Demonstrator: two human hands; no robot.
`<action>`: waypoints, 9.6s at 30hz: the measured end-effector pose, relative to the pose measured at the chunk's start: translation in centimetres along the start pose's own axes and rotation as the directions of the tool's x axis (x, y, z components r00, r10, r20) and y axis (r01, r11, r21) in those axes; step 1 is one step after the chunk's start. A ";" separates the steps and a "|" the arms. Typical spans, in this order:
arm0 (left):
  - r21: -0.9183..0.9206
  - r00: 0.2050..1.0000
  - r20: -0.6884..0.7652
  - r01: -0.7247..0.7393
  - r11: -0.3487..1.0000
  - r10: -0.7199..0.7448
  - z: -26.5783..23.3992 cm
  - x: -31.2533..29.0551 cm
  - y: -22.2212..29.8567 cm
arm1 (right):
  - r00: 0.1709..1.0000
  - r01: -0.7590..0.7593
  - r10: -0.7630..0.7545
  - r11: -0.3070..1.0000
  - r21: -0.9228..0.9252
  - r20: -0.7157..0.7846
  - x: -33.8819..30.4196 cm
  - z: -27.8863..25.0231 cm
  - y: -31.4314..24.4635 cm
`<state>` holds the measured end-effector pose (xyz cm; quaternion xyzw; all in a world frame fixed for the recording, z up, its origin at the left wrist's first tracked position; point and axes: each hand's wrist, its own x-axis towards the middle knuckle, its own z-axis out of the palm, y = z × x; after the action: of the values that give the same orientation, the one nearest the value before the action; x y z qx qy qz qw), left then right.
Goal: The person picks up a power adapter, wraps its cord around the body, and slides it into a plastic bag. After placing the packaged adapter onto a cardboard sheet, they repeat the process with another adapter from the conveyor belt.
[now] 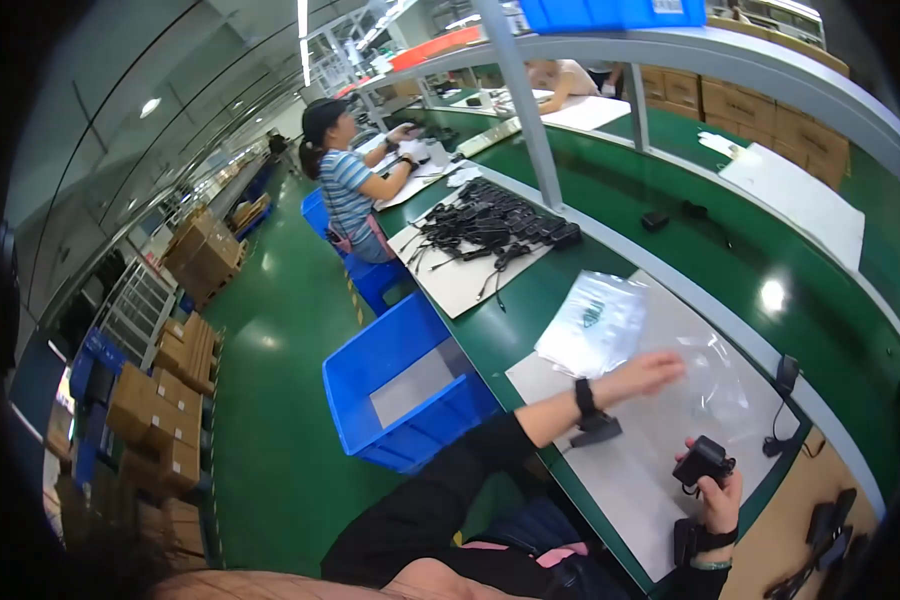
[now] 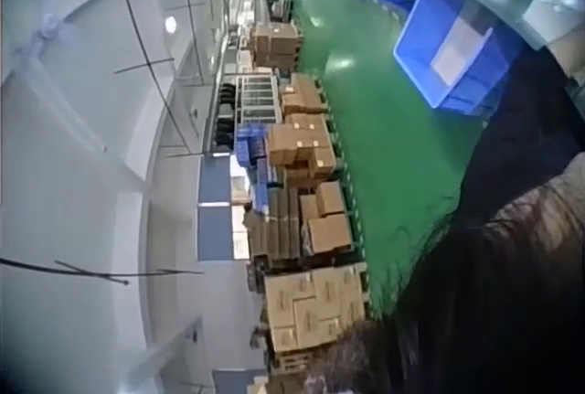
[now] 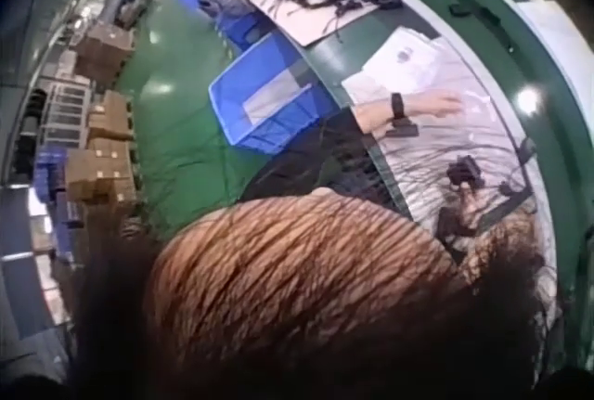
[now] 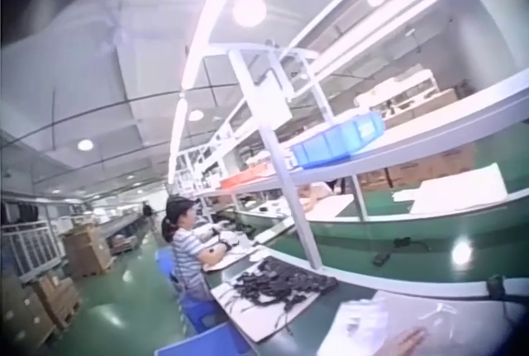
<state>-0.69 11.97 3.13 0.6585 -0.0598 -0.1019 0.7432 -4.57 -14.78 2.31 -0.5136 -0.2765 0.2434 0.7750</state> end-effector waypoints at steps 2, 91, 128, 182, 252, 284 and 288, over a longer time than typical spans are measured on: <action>-0.028 0.999 0.030 -0.023 0.999 0.024 1.0 0.3 0.3 | 0.997 0.013 -0.011 1.000 0.024 -0.077 0.4 -0.3 0.3; 0.734 0.512 0.420 -0.677 0.051 0.750 10.1 1.3 -2.4 | 0.844 -0.427 -0.149 0.395 -0.814 -0.515 1.3 -0.7 0.0; 0.568 0.631 0.449 -0.748 0.343 0.632 9.2 1.3 -2.9 | 0.775 -0.058 -0.210 0.916 -0.398 -0.596 1.4 -2.0 2.4; -0.191 0.985 0.172 0.000 0.982 0.034 9.0 2.4 -2.3 | 0.651 0.022 -0.086 0.995 -0.094 -0.755 1.1 -0.8 0.8; -0.422 0.988 -0.135 -0.122 0.898 0.071 10.3 4.1 -4.2 | 0.508 -0.002 -0.838 0.232 -0.973 -0.201 -0.9 -1.7 -2.4; -0.349 0.980 -0.197 -0.061 0.935 -0.010 10.0 5.4 -5.3 | 0.409 -0.870 0.172 -0.222 -0.440 -0.896 6.2 -36.1 -10.9; -0.320 0.968 -0.249 -0.069 0.945 -0.013 8.5 4.3 -4.3 | 0.635 -0.736 -0.166 -0.424 -0.527 -0.754 14.0 -26.5 -12.9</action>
<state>1.28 2.26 -0.28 0.5333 0.0418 -0.0166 0.8448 24.79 -27.67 8.34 -0.9964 0.0695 -0.0102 -0.0481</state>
